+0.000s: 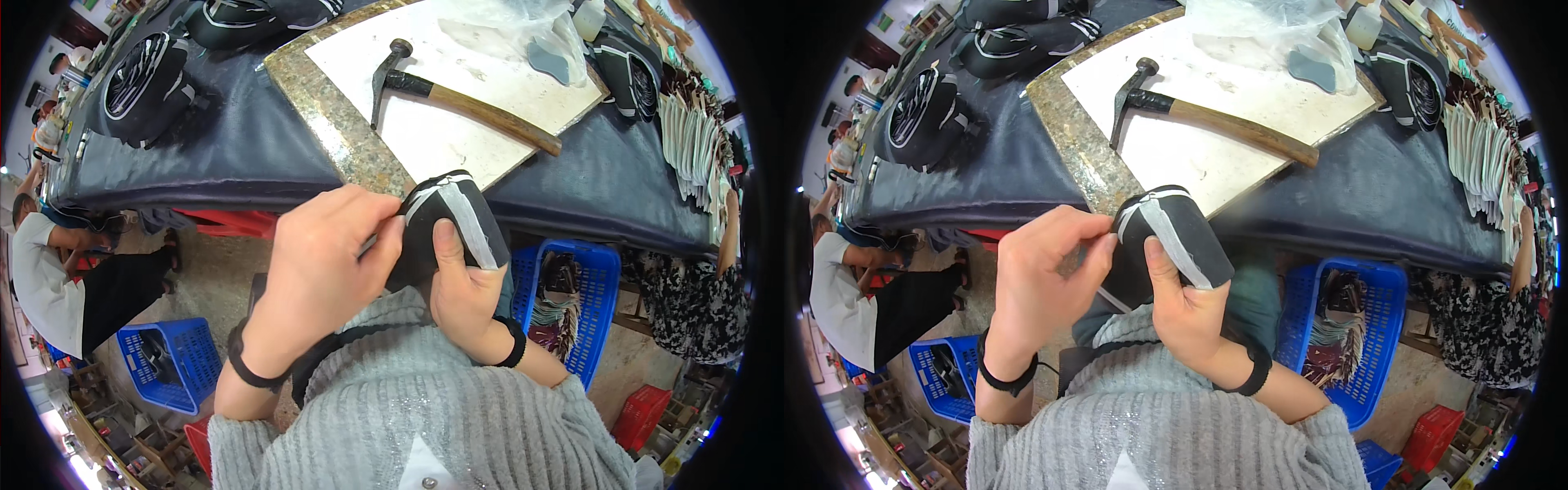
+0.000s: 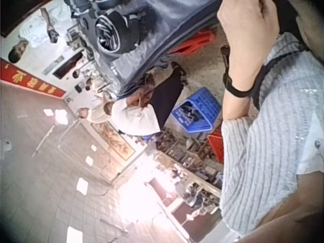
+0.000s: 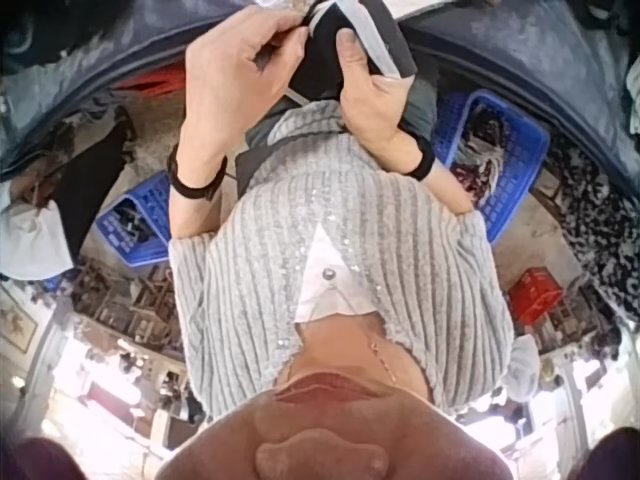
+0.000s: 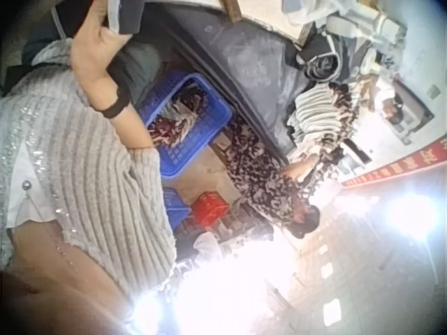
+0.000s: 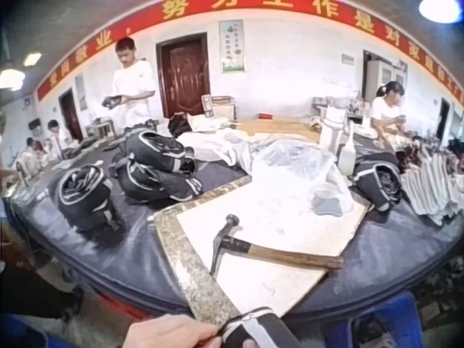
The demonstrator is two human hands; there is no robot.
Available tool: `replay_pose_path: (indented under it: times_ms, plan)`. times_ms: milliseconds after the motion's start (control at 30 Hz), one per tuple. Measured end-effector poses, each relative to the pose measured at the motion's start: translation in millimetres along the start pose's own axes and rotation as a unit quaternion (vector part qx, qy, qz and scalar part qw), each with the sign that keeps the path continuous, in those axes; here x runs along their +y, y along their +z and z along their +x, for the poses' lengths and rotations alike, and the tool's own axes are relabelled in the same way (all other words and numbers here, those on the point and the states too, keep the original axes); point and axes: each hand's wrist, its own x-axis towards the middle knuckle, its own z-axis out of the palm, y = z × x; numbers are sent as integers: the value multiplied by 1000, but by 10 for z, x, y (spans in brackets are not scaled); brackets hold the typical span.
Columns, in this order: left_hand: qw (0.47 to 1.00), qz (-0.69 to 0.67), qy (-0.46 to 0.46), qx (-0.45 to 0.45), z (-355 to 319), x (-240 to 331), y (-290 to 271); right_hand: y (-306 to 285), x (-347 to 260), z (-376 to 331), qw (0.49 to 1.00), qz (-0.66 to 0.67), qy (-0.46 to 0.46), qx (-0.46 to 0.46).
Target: Assembling and hammering shoe components at a manufacturing station.
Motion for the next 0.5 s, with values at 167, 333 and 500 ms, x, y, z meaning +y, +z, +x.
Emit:
replay_pose_path:
  times_ms: [167, 333, 500]
  plan:
    - [991, 86, 80, 56, 21, 2, 74, -20, -75, 47, 985, -141, -88, -53]
    - [992, -95, -79, -22, 61, -45, -35, -19, -8, 63, 999, -7, 2, -33]
    - [957, -205, -192, -76, 85, -19, -78, 25, -40, 91, 990, 115, 82, 15]
